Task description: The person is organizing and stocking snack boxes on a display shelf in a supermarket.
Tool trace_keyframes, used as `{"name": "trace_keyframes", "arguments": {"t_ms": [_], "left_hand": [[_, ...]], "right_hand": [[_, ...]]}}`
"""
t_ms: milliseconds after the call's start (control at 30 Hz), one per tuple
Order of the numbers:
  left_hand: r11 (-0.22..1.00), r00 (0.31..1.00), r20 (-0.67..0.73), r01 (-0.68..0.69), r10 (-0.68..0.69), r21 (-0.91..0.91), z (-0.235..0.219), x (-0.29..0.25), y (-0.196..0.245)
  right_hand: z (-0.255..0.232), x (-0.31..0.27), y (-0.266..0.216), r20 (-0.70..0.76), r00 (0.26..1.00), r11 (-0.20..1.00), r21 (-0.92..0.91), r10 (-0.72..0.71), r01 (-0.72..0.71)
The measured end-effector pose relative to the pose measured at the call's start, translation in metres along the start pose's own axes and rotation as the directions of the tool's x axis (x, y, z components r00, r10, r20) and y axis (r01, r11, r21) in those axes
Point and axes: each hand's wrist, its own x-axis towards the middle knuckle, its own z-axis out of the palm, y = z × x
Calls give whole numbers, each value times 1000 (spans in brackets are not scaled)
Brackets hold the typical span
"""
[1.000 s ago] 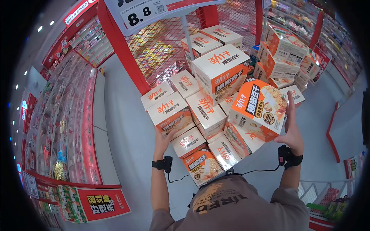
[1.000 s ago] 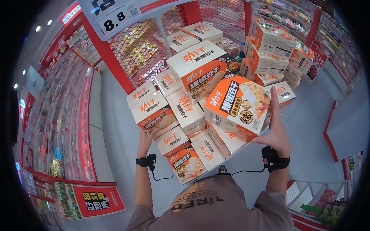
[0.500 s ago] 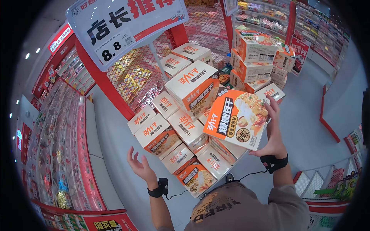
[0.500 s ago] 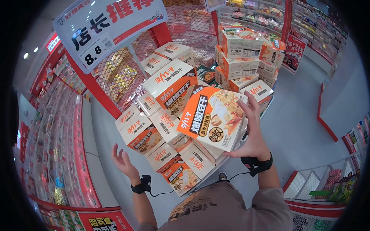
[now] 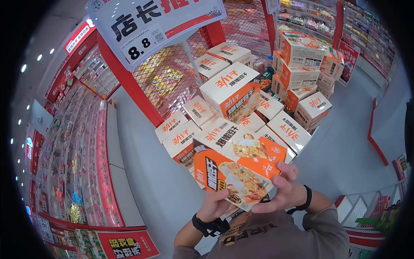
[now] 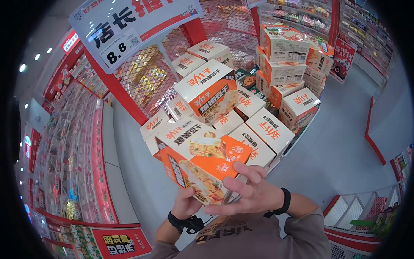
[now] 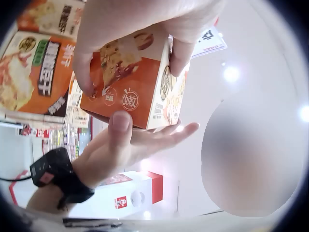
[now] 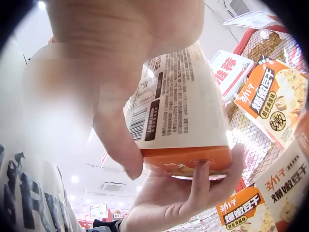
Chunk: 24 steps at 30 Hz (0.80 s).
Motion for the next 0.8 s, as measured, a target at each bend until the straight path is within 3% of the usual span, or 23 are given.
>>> {"name": "trace_keyframes", "arguments": {"t_ms": [67, 100, 133, 167, 200, 267, 300, 367, 433, 467, 567, 600, 667, 800], "left_hand": [[942, 963, 11, -264, 268, 206, -16, -10, 15], [802, 925, 53, -354, 376, 480, -37, -21, 28], [551, 872, 95, -385, 481, 740, -59, -32, 40], [274, 806, 135, -346, 577, 897, -64, -39, 55], [448, 790, 22, -371, 613, 814, -65, -43, 59], [405, 774, -26, -302, 633, 863, -65, -48, 68], [177, 780, 43, -195, 624, 965, -89, -54, 72], [7, 776, 66, -90, 627, 996, -106, -46, 69], [160, 743, -27, -108, 669, 981, -112, -28, 53], [55, 740, 14, -69, 672, 996, -123, -20, 47], [-59, 604, 36, 17, 796, 998, -127, 2, 25], [22, 621, 28, -72, 783, 997, -127, 6, 24], [7, 635, 64, -108, 770, 994, -142, 10, 23], [161, 709, -85, -41, 700, 986, -154, 12, 8]], "right_hand": [[-1, -6, -3, 42, 979, 944, 259, 200, -204], [-3, -8, -2, 50, 960, 904, 326, 275, -276], [-5, -11, -1, 57, 936, 854, 393, 348, -342], [-9, -15, 5, 68, 924, 858, 350, 376, -375], [-15, -19, 12, 76, 911, 860, 306, 406, -409], [-26, -29, 24, 101, 859, 818, 266, 503, -510], [-31, -34, 29, 122, 816, 772, 271, 565, -575], [-37, -36, 39, 174, 757, 725, 218, 629, -653], [-41, -32, 49, 232, 727, 728, 101, 646, -678], [-39, -27, 49, 224, 703, 711, 59, 675, -701], [-33, -31, 56, 283, 605, 650, -95, 744, -754], [-33, -35, 57, 288, 579, 621, -75, 762, -780], [-33, -41, 62, 303, 530, 566, -37, 792, -824], [-40, -32, 75, 336, 566, 584, 56, 753, -810]]}}
